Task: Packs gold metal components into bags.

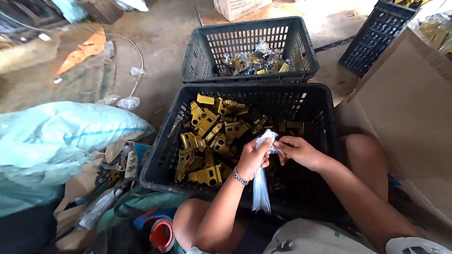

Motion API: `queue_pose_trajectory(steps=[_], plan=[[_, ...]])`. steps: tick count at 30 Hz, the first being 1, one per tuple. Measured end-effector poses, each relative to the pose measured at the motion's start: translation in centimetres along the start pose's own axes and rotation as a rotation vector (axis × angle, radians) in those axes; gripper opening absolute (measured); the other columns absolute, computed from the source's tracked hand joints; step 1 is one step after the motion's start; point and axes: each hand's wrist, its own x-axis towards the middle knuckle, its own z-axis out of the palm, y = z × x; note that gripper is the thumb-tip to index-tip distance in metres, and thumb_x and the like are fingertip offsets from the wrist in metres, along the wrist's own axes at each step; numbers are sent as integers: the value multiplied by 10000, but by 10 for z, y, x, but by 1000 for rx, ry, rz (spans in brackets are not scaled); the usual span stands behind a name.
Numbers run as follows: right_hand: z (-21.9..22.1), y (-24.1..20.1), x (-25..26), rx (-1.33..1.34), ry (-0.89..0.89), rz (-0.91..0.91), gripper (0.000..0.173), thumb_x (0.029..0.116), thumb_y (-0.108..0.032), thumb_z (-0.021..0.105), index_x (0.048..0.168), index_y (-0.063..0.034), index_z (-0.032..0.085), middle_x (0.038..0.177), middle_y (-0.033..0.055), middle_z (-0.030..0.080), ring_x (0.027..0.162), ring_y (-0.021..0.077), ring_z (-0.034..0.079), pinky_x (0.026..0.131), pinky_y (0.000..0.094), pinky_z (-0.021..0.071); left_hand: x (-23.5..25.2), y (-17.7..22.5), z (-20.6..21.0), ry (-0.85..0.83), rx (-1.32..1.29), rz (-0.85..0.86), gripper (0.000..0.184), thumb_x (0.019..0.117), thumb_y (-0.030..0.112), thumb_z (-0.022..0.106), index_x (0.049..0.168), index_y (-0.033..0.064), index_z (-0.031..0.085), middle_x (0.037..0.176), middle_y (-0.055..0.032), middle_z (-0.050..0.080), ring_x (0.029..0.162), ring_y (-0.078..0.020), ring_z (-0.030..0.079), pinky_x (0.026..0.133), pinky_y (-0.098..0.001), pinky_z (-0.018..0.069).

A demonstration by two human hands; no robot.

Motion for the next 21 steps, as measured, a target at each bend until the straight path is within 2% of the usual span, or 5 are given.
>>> queue_pose_trajectory(steps=[3,8,11,15,21], plan=[[-9,1,1,66,-125,-31,124,982,-55,624,1083,13,603,931,17,677,807,80,690,800,275,608,1,-8,-1,-28,193,61,107,1041,116,573,1077,19,602,687,51,566,493,6,471,463,-153,410],[-2,3,2,30,-11,22,195,1078,-107,472,955,-36,606,658,-48,564,500,32,543,510,196,516,2,-10,-4,-82,130,83,253,879,1,737,1089,5,597,737,4,651,511,-32,551,487,-179,484],[-10,4,-2,52,-118,31,169,1076,-122,501,1008,-28,623,787,-31,694,644,62,678,648,241,603,8,-6,-9,66,445,213,156,974,57,651,1103,-32,653,755,-22,676,578,-51,626,569,-211,560],[-17,-2,-5,60,-52,-37,95,950,-32,676,869,-59,633,720,-29,697,551,49,642,549,210,571,25,-4,-41,434,936,442,313,909,-3,635,1206,-98,663,1015,-272,719,942,-408,713,862,-604,542],[-12,-16,9,-342,-218,-169,250,797,-164,855,824,-16,655,620,-16,577,488,15,510,472,196,452,8,-14,0,-117,113,275,276,739,-14,806,910,60,603,739,17,649,633,-64,622,613,-250,560]])
